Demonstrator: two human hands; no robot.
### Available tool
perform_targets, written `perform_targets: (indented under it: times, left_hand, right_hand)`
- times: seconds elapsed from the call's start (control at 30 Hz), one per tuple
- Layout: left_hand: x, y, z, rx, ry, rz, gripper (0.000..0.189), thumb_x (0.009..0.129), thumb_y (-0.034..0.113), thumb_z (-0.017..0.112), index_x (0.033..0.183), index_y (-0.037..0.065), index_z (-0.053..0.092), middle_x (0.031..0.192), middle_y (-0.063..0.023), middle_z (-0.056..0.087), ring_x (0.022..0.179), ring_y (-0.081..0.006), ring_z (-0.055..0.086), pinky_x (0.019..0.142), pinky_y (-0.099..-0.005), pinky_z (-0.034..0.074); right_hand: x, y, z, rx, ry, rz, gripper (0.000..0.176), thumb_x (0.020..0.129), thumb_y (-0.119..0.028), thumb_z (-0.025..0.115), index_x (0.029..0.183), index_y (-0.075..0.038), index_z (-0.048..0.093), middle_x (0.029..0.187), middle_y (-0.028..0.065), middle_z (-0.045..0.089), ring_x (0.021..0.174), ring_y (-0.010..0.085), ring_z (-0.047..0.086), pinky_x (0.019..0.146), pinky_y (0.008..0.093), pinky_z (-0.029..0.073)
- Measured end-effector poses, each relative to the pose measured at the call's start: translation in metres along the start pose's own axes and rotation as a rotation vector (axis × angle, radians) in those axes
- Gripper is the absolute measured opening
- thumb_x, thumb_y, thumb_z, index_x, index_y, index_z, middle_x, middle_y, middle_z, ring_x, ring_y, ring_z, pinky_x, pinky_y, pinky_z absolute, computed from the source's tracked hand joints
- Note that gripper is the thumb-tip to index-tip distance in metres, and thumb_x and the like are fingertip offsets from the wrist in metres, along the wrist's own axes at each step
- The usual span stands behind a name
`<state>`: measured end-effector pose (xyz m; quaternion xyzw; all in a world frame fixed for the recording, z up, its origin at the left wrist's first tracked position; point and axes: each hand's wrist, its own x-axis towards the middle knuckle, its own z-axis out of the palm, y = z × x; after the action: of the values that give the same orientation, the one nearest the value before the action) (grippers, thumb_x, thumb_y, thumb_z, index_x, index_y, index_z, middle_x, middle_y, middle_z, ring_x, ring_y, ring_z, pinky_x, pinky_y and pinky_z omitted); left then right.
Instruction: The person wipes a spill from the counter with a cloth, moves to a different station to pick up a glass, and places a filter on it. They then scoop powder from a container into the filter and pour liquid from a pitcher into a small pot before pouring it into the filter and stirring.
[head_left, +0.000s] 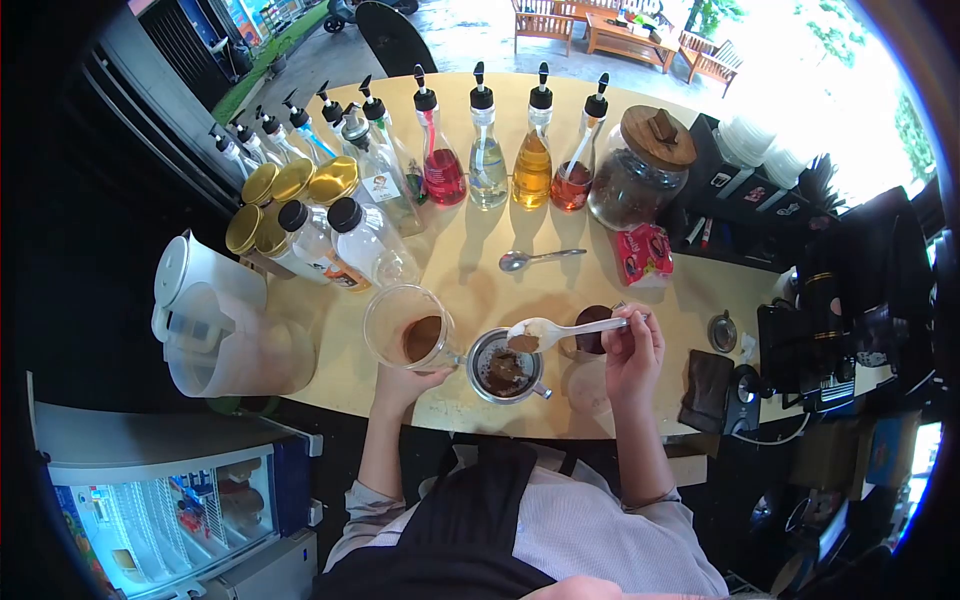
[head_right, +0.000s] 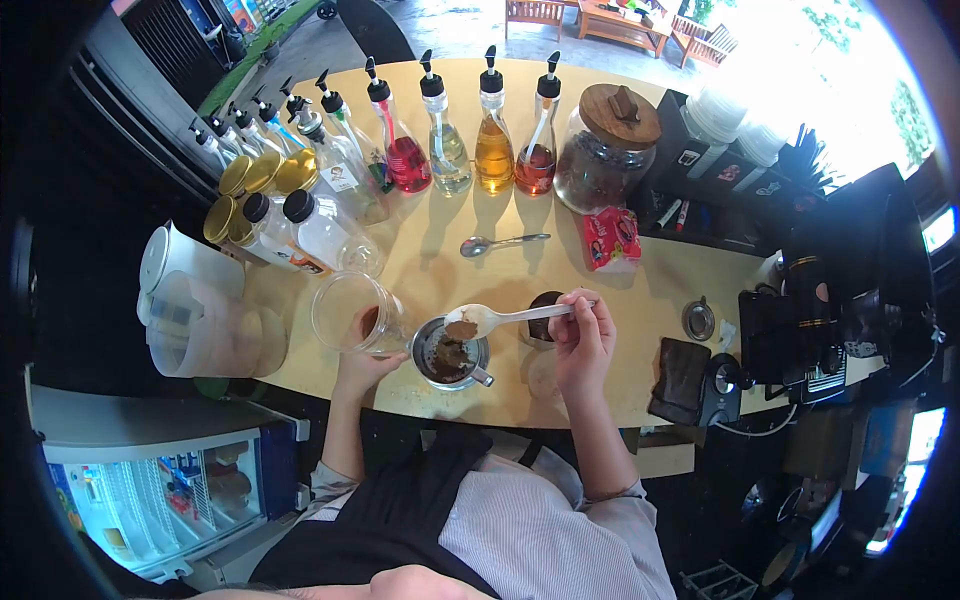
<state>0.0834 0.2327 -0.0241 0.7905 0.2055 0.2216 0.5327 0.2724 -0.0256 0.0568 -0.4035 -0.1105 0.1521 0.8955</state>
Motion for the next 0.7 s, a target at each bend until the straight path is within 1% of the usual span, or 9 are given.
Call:
perform_targets:
  times: [0.07, 0.13, 0.17, 0.23, 0.33, 0.43, 0.53, 0.6, 0.7]
  left_hand:
    - [0.000, 0.002, -0.001, 0.019, -0.003, 0.002, 0.085, 0.060, 0.010, 0.085, 0.133, 0.001, 0.041, 0.125, -0.0153, 0.056, 0.119, -0.0252, 0.055, 0.103, -0.0382, 0.044]
    - [0.000, 0.000, -0.001, 0.036, -0.011, 0.005, 0.086, 0.060, 0.010, 0.085, 0.133, 0.001, 0.041, 0.125, -0.0155, 0.056, 0.119, -0.0255, 0.055, 0.103, -0.0383, 0.044]
    - [0.000, -0.004, -0.001, 0.048, -0.013, 0.000, 0.086, 0.060, 0.010, 0.086, 0.133, 0.001, 0.041, 0.125, -0.0156, 0.056, 0.119, -0.0257, 0.055, 0.103, -0.0385, 0.043]
    - [-0.001, -0.008, -0.002, 0.063, -0.013, -0.006, 0.087, 0.059, 0.011, 0.086, 0.133, 0.001, 0.041, 0.126, -0.0157, 0.055, 0.120, -0.0259, 0.055, 0.104, -0.0387, 0.043]
    - [-0.001, -0.009, -0.001, 0.084, 0.003, 0.011, 0.087, 0.059, 0.011, 0.086, 0.133, 0.001, 0.041, 0.126, -0.0158, 0.055, 0.120, -0.0260, 0.054, 0.104, -0.0387, 0.043]
    - [-0.001, -0.007, -0.002, 0.037, 0.000, -0.001, 0.087, 0.060, 0.011, 0.086, 0.133, 0.001, 0.041, 0.126, -0.0157, 0.055, 0.121, -0.0262, 0.053, 0.104, -0.0388, 0.042]
    - [0.000, -0.005, -0.002, 0.096, -0.013, 0.026, 0.087, 0.060, 0.011, 0.086, 0.133, 0.001, 0.040, 0.127, -0.0152, 0.055, 0.122, -0.0265, 0.053, 0.105, -0.0390, 0.042]
    - [0.000, -0.004, -0.002, 0.051, -0.025, -0.002, 0.088, 0.060, 0.011, 0.086, 0.134, 0.002, 0.040, 0.128, -0.0149, 0.054, 0.122, -0.0267, 0.052, 0.105, -0.0393, 0.042]
    - [0.000, -0.007, -0.001, 0.019, -0.019, 0.013, 0.089, 0.060, 0.011, 0.086, 0.135, 0.002, 0.039, 0.130, -0.0146, 0.053, 0.123, -0.0264, 0.051, 0.105, -0.0395, 0.042]
  right_hand:
    - [0.000, -0.001, 0.002, 0.032, 0.001, 0.020, 0.013, 0.100, -0.013, 0.051, 0.098, -0.003, 0.059, 0.086, 0.0040, 0.059, 0.060, 0.0070, 0.043, 0.055, 0.0215, 0.036]
    - [0.000, -0.001, 0.007, -0.091, 0.041, -0.039, 0.013, 0.098, -0.012, 0.052, 0.095, -0.001, 0.058, 0.084, 0.0056, 0.055, 0.059, 0.0071, 0.042, 0.053, 0.0212, 0.034]
    - [0.000, -0.003, 0.008, -0.091, 0.043, -0.040, 0.013, 0.098, -0.012, 0.052, 0.095, -0.001, 0.058, 0.084, 0.0056, 0.055, 0.059, 0.0071, 0.042, 0.053, 0.0212, 0.034]
    - [0.001, -0.005, 0.010, 0.014, 0.030, -0.005, 0.013, 0.099, -0.012, 0.051, 0.095, -0.001, 0.058, 0.084, 0.0057, 0.055, 0.059, 0.0071, 0.042, 0.052, 0.0210, 0.034]
    - [0.003, 0.000, 0.003, -0.065, 0.002, -0.028, 0.014, 0.100, -0.013, 0.050, 0.097, -0.002, 0.059, 0.085, 0.0034, 0.058, 0.060, 0.0070, 0.044, 0.054, 0.0215, 0.035]
    - [0.004, -0.001, 0.003, -0.018, -0.020, -0.006, 0.014, 0.100, -0.013, 0.050, 0.098, -0.002, 0.059, 0.085, 0.0038, 0.058, 0.060, 0.0071, 0.043, 0.055, 0.0221, 0.035]
    - [0.007, 0.002, -0.002, 0.001, -0.020, -0.003, 0.014, 0.100, -0.013, 0.050, 0.097, -0.002, 0.059, 0.086, 0.0045, 0.059, 0.060, 0.0073, 0.042, 0.054, 0.0226, 0.035]
    - [0.007, 0.001, -0.001, 0.014, -0.021, 0.011, 0.014, 0.100, -0.013, 0.050, 0.097, -0.002, 0.059, 0.086, 0.0045, 0.059, 0.060, 0.0073, 0.042, 0.054, 0.0226, 0.035]
    - [0.005, 0.002, -0.004, 0.015, -0.018, 0.019, 0.015, 0.100, -0.013, 0.051, 0.096, -0.002, 0.059, 0.085, 0.0045, 0.059, 0.060, 0.0073, 0.042, 0.054, 0.0226, 0.035]
